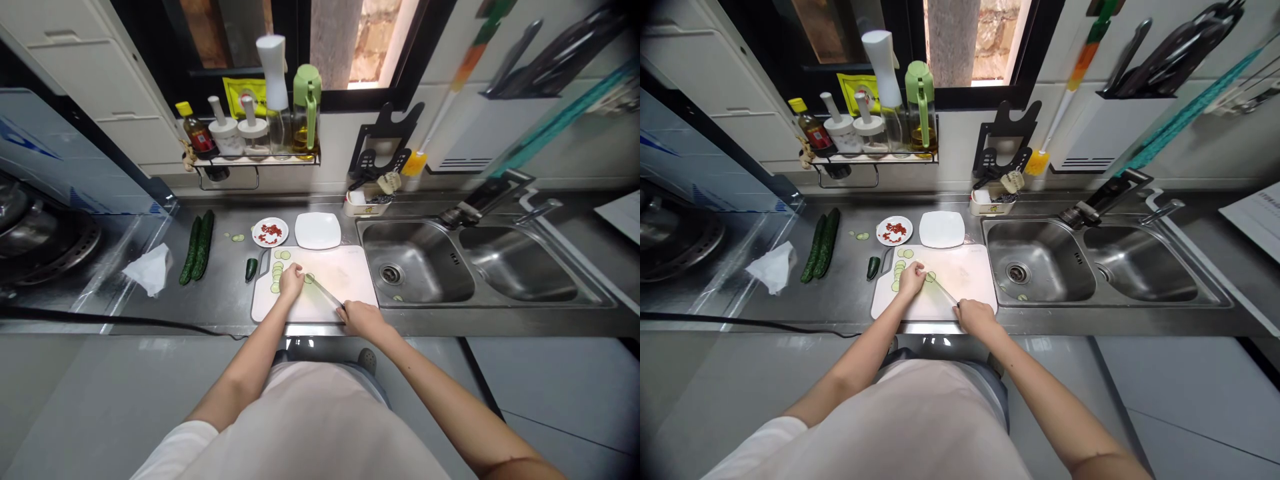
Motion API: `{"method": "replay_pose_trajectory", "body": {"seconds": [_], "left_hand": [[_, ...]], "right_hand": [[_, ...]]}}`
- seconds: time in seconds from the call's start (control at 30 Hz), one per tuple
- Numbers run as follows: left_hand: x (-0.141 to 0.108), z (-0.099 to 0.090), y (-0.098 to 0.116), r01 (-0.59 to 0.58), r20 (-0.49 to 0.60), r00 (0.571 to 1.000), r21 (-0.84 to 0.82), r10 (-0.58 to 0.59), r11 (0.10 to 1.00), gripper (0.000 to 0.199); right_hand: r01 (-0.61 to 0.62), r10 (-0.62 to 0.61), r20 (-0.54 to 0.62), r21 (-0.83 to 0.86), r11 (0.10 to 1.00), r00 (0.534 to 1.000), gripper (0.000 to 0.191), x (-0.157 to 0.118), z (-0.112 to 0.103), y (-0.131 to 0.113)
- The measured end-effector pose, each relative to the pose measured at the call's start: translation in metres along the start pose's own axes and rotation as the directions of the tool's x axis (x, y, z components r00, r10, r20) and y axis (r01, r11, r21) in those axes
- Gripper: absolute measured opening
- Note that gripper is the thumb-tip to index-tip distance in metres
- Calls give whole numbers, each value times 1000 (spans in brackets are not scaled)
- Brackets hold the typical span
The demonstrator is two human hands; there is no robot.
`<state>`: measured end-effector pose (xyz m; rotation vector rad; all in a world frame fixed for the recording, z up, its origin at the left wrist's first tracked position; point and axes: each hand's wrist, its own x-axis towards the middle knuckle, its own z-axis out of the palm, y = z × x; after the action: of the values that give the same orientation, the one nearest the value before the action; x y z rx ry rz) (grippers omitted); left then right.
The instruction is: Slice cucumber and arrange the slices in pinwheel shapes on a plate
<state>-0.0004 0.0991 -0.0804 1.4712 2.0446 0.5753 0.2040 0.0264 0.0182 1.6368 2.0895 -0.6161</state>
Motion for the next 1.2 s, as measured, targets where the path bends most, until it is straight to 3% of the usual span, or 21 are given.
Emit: {"method": "replay_pose_trajectory", "body": {"seconds": [0.3,1.2], "left_hand": [[1,-1,-1,15,14,1000,5,-15,1000,22],[2,-1,-1,9,16,1000,4,-9,1000,21]], "right_hand": [[23,-22,27,-48,999,999,45,-3,-17,-1],[27,-26,38,-19,999,999,45,3,-8,2]]}}
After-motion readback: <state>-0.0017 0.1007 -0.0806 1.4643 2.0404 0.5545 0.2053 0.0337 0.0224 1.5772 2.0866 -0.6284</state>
